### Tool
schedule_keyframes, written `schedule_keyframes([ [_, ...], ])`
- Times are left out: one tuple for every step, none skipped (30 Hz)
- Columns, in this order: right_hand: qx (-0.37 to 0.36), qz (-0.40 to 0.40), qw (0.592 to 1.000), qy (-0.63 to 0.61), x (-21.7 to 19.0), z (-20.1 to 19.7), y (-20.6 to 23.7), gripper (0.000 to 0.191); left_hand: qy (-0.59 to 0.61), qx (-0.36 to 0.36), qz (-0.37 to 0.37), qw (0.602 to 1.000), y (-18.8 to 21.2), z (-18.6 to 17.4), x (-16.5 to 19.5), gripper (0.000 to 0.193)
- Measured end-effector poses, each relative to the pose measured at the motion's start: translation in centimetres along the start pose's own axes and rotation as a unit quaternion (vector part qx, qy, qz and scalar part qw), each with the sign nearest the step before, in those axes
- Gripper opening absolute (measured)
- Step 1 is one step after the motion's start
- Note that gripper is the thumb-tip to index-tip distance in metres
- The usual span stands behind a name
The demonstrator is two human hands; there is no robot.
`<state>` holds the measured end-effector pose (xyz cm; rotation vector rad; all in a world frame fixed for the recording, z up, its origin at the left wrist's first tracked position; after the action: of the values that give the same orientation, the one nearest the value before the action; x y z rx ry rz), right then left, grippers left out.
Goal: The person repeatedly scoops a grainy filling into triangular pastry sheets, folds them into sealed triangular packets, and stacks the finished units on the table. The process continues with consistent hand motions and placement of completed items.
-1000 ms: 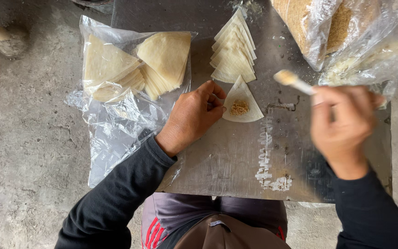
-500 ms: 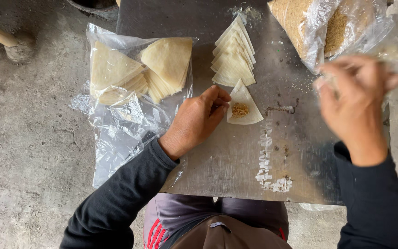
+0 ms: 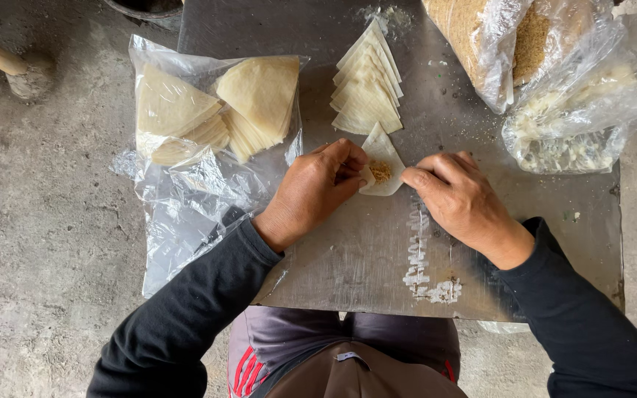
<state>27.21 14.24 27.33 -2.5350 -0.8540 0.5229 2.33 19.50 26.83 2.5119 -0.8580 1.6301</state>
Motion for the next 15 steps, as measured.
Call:
schedule_keyframes([
  [0.009, 0.002, 1.000, -0.004, -0.2, 0.2, -0.1, 0.024, -0.003, 0.001, 0.001, 1.000, 0.0, 0.1, 0.0, 0.024],
  [0.023, -0.006, 1.000, -0.018, -0.5, 0.3, -0.1, 0.025, 0.000, 0.002, 0.005, 1.000, 0.0, 0.3, 0.0, 0.023],
  [0.036, -0.015, 0.999, -0.031, -0.7, 0.5, -0.3, 0.025, 0.003, 0.005, 0.008, 1.000, 0.0, 0.4, 0.0, 0.023],
  [0.050, -0.025, 0.997, -0.045, -0.9, 0.6, -0.3, 0.026, 0.006, 0.008, 0.011, 1.000, 0.0, 0.5, 0.0, 0.023],
  [0.049, -0.020, 0.997, -0.050, -1.1, 0.7, -0.4, 0.026, 0.008, 0.012, 0.012, 1.000, 0.0, 0.6, 0.0, 0.022],
  [0.047, -0.016, 0.997, -0.054, -1.3, 0.9, -0.5, 0.026, 0.011, 0.016, 0.013, 1.000, 0.1, 0.7, 0.0, 0.021],
  [0.046, -0.012, 0.997, -0.059, -1.4, 1.0, -0.7, 0.026, 0.013, 0.021, 0.013, 1.000, 0.1, 0.8, 0.0, 0.021],
  [0.045, -0.010, 0.997, -0.061, -1.5, 1.1, -0.8, 0.025, 0.004, 0.026, 0.020, 0.999, 0.2, 0.8, 0.0, 0.021],
  [0.044, -0.008, 0.997, -0.063, -1.7, 1.2, -0.9, 0.025, -0.005, 0.030, 0.026, 0.999, 0.2, 0.9, 0.1, 0.021],
  [0.044, -0.006, 0.997, -0.065, -1.8, 1.3, -1.0, 0.026, -0.013, 0.035, 0.033, 0.999, 0.2, 0.9, 0.1, 0.022],
  [0.048, -0.002, 0.997, -0.063, -1.9, 1.5, -1.1, 0.025, -0.017, 0.036, 0.037, 0.999, 0.3, 0.8, 0.1, 0.021],
  [0.052, 0.001, 0.997, -0.060, -1.9, 1.6, -1.1, 0.025, -0.020, 0.036, 0.042, 0.998, 0.4, 0.8, 0.1, 0.020],
  [0.056, 0.006, 0.997, -0.057, -2.0, 1.7, -1.2, 0.024, -0.023, 0.036, 0.047, 0.998, 0.4, 0.8, 0.1, 0.019],
  [0.057, 0.009, 0.997, -0.055, -2.0, 1.9, -1.2, 0.024, -0.030, 0.036, 0.048, 0.998, 0.5, 0.9, 0.1, 0.018],
  [0.057, 0.011, 0.997, -0.052, -2.0, 1.9, -1.3, 0.024, -0.037, 0.037, 0.050, 0.997, 0.6, 0.9, 0.1, 0.016],
])
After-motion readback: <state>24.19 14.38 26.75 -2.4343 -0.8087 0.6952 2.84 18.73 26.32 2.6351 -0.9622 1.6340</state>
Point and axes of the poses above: each hand's wrist, its own y-axis away from the middle knuckle, its own z-axis out of the palm, x = y × z, the point moved 1 cm from there along -y, towards the middle knuckle, and after that the axes turned 7 degrees about x, right-handed, at the moved point
